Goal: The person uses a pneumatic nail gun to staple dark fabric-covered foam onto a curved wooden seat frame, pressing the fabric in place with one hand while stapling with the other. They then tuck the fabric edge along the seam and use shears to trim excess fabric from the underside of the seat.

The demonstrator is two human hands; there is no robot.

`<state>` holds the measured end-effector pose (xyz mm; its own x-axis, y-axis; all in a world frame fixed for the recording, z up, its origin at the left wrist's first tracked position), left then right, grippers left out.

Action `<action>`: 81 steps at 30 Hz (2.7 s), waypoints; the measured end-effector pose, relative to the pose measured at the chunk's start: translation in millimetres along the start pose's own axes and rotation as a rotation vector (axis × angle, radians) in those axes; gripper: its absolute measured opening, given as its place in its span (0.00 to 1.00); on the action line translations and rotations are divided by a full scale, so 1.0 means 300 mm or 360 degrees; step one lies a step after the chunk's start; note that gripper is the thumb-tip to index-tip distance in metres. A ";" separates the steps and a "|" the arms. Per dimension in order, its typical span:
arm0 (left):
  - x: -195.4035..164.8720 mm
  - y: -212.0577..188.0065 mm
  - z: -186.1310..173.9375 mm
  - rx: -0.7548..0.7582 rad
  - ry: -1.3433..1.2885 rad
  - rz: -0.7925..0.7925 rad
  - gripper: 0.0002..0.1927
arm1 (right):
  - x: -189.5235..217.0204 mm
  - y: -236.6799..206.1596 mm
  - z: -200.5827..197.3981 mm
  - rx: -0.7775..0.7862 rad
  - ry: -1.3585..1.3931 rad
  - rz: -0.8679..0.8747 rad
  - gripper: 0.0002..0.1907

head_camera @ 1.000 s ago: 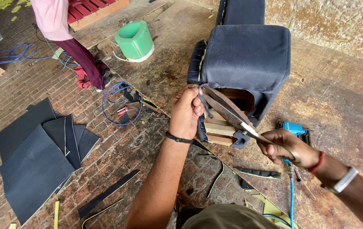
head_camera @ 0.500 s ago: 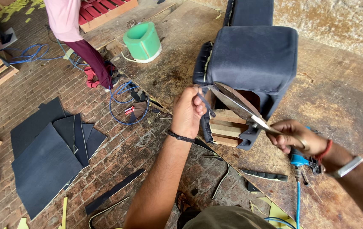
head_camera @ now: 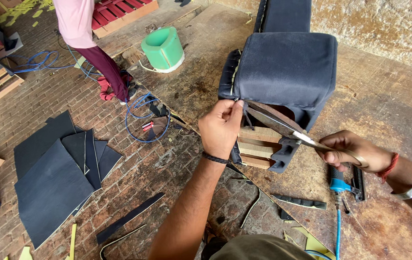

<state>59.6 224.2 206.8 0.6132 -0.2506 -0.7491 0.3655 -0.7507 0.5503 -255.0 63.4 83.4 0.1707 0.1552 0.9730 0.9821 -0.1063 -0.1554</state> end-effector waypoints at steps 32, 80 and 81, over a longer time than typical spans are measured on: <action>0.038 0.001 0.004 0.0364 -0.0312 0.0247 0.07 | 0.341 -0.015 -0.010 -0.0263 -0.0609 0.0947 0.19; 0.101 0.015 0.039 0.0434 0.0068 0.0596 0.11 | 0.418 0.003 0.024 -0.0237 -0.0653 0.1181 0.17; 0.103 0.012 0.028 0.0405 0.0059 0.0612 0.11 | 0.412 0.011 0.034 -0.0235 -0.0633 0.1156 0.17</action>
<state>73.9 208.7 182.5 0.6969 -0.5217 -0.4921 -0.0739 -0.7348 0.6743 -229.9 92.3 201.6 0.7988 0.3301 0.5030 0.6016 -0.4363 -0.6691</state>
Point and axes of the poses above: each hand's wrist, its own y-axis towards the middle knuckle, its own z-axis out of the palm, x = y × z, the point moved 3 cm from there along y, towards the middle knuckle, and after that the axes turned 14 degrees about x, right-handed, at the moved point
